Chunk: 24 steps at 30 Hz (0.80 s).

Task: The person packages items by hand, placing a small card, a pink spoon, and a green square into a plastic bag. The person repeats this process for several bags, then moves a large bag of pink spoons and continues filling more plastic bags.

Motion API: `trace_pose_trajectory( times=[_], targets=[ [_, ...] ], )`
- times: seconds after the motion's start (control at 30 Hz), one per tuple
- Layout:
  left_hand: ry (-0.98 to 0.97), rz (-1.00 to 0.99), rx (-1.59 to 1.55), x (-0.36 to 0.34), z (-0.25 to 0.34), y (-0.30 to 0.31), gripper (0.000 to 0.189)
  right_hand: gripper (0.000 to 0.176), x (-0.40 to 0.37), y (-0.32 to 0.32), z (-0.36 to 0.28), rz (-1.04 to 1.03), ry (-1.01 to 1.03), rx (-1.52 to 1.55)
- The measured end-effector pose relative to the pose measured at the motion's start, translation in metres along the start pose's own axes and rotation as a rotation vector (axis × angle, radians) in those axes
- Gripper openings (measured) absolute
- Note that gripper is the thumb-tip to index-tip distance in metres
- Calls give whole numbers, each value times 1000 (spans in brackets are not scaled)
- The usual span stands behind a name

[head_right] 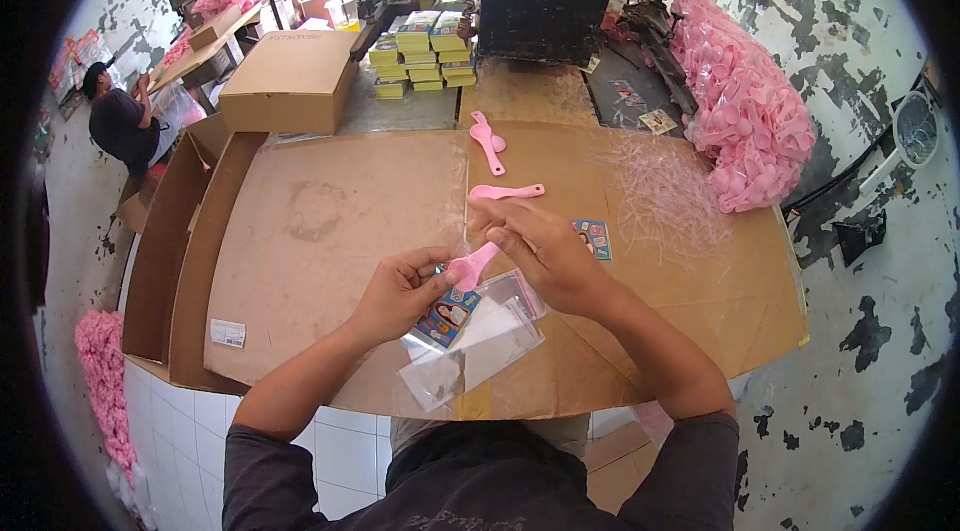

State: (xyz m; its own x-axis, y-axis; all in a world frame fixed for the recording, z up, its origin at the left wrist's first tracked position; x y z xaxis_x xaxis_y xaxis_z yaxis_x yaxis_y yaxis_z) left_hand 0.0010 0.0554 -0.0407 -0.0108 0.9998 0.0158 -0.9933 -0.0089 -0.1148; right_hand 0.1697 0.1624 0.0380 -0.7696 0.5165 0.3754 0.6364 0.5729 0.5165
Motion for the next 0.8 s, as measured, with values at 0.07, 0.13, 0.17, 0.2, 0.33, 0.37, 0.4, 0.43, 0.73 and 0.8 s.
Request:
trace_pose_trajectory(
  times=[0.07, 0.13, 0.17, 0.2, 0.33, 0.37, 0.4, 0.43, 0.73, 0.8],
  targets=[
    [-3, 3, -29, 0, -1, 0, 38, 37, 0, -1, 0, 32, -55, 102],
    [-16, 6, -63, 1, 0, -1, 40, 38, 2, 3, 1, 131, -105, 273],
    [-10, 0, -56, 1, 0, -1, 41, 37, 4, 8, 3, 145, -133, 283],
    [-3, -7, -49, 1, 1, -1, 41, 37, 6, 15, 5, 159, -161, 292],
    [-5, -23, 26, 0, 3, 1, 43, 36, 9, 19, 7, 188, -218, 225],
    [-12, -17, 17, 0, 3, 1, 43, 36, 9, 18, 7, 180, -217, 254],
    [-18, -11, 7, 1, 2, 1, 44, 36, 10, 17, 8, 171, -215, 283],
    [-24, -5, -2, 1, 1, 1, 44, 36, 10, 16, 8, 163, -214, 312],
    [-18, -30, 24, -2, -1, -3, 35, 40, 12, -9, 18, -43, -220, 345],
    [-11, -35, 33, 0, -5, 0, 35, 46, 10, -20, 8, -55, -152, 356]
  ],
)
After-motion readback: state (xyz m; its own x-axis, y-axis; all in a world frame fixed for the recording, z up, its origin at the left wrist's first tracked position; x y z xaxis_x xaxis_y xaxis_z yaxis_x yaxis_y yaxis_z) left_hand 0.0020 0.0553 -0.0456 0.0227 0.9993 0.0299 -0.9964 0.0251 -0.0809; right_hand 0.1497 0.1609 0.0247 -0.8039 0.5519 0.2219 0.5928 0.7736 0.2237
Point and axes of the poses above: each hand's wrist, its own x-axis towards the middle knuckle, its own y-axis out of the back of the hand, z = x × y, the point moved 4 cm from there along x, towards the middle knuckle, and after that the axes turned 3 degrees about -y, right-handed, at the moved point
